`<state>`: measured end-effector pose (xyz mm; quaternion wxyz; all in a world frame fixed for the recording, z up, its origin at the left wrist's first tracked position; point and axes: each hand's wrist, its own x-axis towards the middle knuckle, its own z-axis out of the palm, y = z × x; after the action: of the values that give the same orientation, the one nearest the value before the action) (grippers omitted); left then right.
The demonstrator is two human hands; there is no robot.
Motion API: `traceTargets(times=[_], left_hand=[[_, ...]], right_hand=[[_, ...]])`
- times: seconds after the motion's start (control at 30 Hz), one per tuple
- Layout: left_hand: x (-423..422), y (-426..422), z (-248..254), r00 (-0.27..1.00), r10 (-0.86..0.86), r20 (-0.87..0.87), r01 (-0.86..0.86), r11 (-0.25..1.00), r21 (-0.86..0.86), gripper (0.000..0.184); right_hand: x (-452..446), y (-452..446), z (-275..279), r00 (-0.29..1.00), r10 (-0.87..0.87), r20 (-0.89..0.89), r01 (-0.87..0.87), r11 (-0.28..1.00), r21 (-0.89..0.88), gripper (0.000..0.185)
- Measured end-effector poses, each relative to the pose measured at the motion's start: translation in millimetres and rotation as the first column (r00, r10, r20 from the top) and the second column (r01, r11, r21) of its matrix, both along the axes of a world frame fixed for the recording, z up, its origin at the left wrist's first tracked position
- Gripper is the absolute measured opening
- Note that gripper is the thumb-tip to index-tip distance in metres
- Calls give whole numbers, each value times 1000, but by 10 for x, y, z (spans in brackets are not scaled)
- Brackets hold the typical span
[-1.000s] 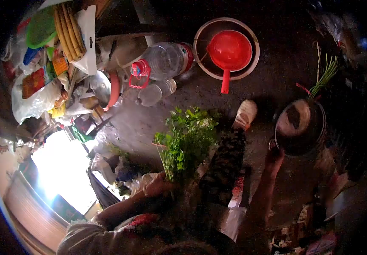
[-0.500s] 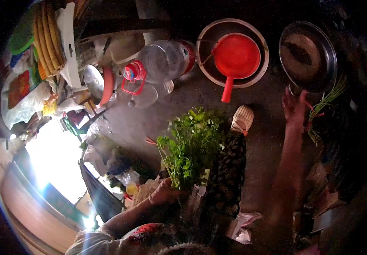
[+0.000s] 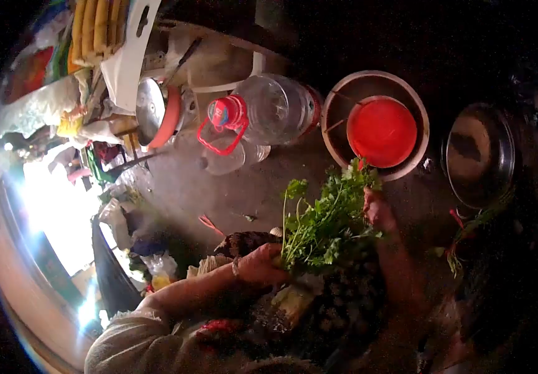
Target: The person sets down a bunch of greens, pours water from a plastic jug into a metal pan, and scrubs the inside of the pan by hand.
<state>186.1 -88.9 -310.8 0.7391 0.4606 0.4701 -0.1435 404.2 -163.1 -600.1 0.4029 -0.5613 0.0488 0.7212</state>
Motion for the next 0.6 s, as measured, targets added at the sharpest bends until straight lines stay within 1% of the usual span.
traceTargets(times=[0.03,0.07,0.17,0.2,0.3,0.33,0.4,0.43,0.5,0.53,0.57,0.6], left_hand=[[-65,-4,-110,1000,8,6,-8,1000,10,39],[-119,-21,-209,998,-9,69,-4,983,183,38],[-190,-2,-438,989,73,132,-91,987,134,37],[-222,-5,-520,990,124,72,-124,992,-11,48],[-158,95,-675,998,-8,57,2,994,109,57],[-169,80,-765,956,286,66,-270,945,-187,55],[-41,280,-695,994,84,70,-86,996,35,52],[23,382,-662,999,-13,47,6,989,146,51],[34,403,-692,997,12,78,-21,993,113,50],[-40,319,-908,963,-44,264,-55,933,357,52],[-56,267,-1042,958,-41,284,-70,926,370,52],[-57,239,-1154,933,-16,360,-121,927,355,53]], right_hand=[[-16,36,-81,1000,-13,10,12,1000,7,40],[-22,56,-150,999,-22,22,22,1000,13,40],[82,-11,-238,997,-62,50,61,998,11,39],[162,-120,-249,995,-84,62,84,996,0,39],[444,-444,-299,981,-155,119,159,987,-29,39],[556,-531,-338,972,-185,142,191,981,-30,39],[720,-560,-388,956,-229,181,233,972,-3,38],[792,-554,-419,950,-237,201,239,971,14,38],[918,-490,-405,935,-262,238,253,965,67,38],[966,-448,-389,927,-276,254,261,961,92,38],[1011,-410,-371,920,-286,268,264,957,117,38],[1040,-349,-358,913,-298,280,267,953,146,38]])
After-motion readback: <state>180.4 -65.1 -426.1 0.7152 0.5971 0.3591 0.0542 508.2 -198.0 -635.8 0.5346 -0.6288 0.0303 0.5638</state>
